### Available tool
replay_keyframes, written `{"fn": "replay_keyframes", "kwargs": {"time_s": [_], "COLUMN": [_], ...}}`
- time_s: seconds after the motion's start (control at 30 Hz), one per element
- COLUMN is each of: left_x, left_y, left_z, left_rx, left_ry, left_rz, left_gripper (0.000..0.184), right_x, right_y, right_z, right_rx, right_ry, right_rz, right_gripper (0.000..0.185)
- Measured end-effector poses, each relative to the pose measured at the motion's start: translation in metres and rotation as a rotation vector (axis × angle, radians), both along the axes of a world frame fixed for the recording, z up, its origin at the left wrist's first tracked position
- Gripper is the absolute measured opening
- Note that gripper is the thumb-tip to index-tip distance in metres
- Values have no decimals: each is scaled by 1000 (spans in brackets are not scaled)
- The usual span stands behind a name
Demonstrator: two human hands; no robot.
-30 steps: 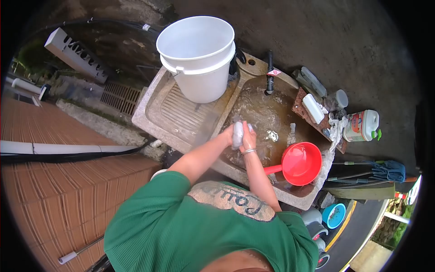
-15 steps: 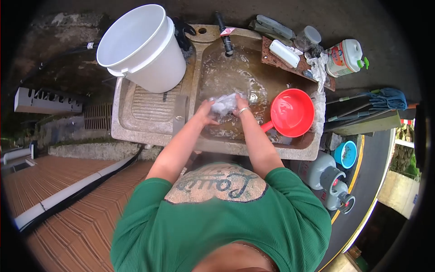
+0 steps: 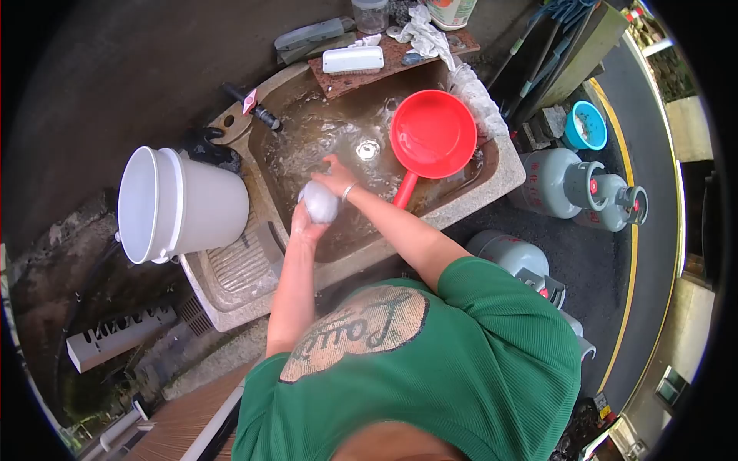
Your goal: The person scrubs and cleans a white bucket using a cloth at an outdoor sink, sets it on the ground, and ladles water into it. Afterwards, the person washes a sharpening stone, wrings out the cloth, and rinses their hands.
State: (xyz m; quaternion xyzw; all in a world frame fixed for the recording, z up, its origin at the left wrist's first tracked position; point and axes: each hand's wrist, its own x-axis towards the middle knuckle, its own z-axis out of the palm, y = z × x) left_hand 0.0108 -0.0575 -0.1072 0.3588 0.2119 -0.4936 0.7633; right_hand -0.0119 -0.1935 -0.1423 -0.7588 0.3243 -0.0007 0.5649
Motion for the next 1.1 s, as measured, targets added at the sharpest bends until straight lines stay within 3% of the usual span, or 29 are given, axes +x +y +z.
{"fn": "replay_keyframes", "kwargs": {"time_s": [0.03, 0.1, 0.2, 0.3, 0.43, 0.57, 0.67, 0.87, 0.97, 1.03, 1.1], "left_x": [5, 0, -2, 1, -13, -27, -35, -38, -35, -35, -36], "left_y": [5, -8, -11, 8, 30, 50, 66, 83, 80, 72, 67], "left_z": [-14, 16, 39, 48, 70, 85, 79, 77, 70, 71, 54], "left_rx": [-47, -38, -36, -80, -128, -123, -150, -134, -143, -118, -82], "left_ry": [-23, -73, -25, -17, -19, -31, -16, -54, -56, -30, 18], "left_rz": [-27, 15, 116, 207, 272, 270, 326, 330, 315, 349, 347], "left_gripper": [30, 26, 32, 36, 39, 40, 39, 38, 37, 35, 35], "right_x": [6, -4, 9, 58, 155, 209, 213, 209, 170, 120, 63], "right_y": [-4, -4, -5, -22, -39, -42, -50, -33, -24, -16, 1], "right_z": [-18, 1, 11, 57, 114, 119, 113, 124, 98, 63, -5], "right_rx": [51, 963, 733, -464, -892, -1154, -1203, -1044, -943, -714, -213], "right_ry": [-73, -161, -184, -376, -687, -293, -365, -192, -655, -685, -254], "right_rz": [88, 52, 26, 128, 303, 675, 710, 550, 5, -147, -127], "right_gripper": [60, 47, 39, 38, 42, 41, 42, 44, 49, 44, 33]}}
